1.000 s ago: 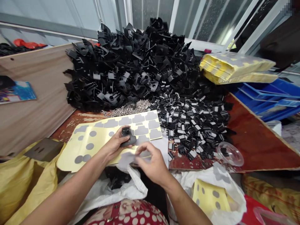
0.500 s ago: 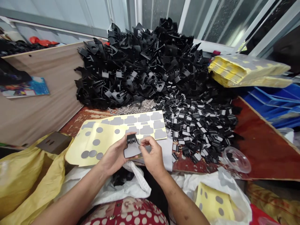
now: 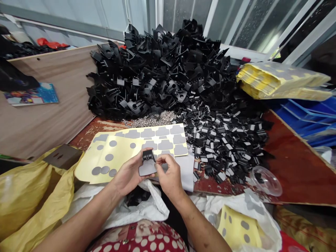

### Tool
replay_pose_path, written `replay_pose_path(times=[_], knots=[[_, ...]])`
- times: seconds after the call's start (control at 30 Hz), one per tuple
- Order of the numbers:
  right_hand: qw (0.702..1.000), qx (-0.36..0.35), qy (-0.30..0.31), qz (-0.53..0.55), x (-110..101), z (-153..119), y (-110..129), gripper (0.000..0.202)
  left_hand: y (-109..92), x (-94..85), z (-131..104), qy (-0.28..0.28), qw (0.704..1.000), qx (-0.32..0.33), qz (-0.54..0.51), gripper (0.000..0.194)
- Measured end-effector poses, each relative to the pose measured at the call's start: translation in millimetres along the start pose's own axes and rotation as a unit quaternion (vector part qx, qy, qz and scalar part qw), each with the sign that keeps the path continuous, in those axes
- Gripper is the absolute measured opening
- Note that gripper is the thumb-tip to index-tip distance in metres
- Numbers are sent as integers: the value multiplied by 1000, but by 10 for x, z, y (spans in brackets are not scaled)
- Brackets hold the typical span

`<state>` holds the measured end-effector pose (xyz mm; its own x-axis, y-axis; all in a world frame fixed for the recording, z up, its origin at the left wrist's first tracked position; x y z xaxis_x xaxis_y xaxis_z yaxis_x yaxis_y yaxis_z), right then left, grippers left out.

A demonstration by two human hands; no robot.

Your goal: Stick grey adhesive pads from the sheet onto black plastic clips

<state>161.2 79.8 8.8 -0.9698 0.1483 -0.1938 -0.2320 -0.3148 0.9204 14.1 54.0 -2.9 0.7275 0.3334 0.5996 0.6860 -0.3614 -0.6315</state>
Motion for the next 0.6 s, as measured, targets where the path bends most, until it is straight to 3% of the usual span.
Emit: replay_pose_path(times=[0.2,0.33,0.47,0.53,0.6], knots=[[997,-61,2,-52,-6,-53,89,14,31,-5,-38,20,999,24,26,45],[985,-134,-21,-102,21,-183,83,20,78,-22,-6,-43,985,130,105,48],[947,-273,-72,-155,29,-350,126,40,97,-70,8,-106,936,275,192,37],[915,-329,-97,-211,-6,-401,154,45,121,-113,11,-113,923,299,215,37],[896,-334,-123,-265,-92,-393,156,47,131,-176,14,-126,921,298,216,38]])
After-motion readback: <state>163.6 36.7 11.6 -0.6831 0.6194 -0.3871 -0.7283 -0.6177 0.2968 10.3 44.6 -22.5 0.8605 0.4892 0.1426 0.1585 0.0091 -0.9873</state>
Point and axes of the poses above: each hand's wrist, its own z-axis towards the middle knuckle, its own x-axis out of the palm, y = z × x, the point moved 5 cm from there along z, towards the middle knuckle, and after that the axes turned 14 degrees about -y, right-handed, at the moved point
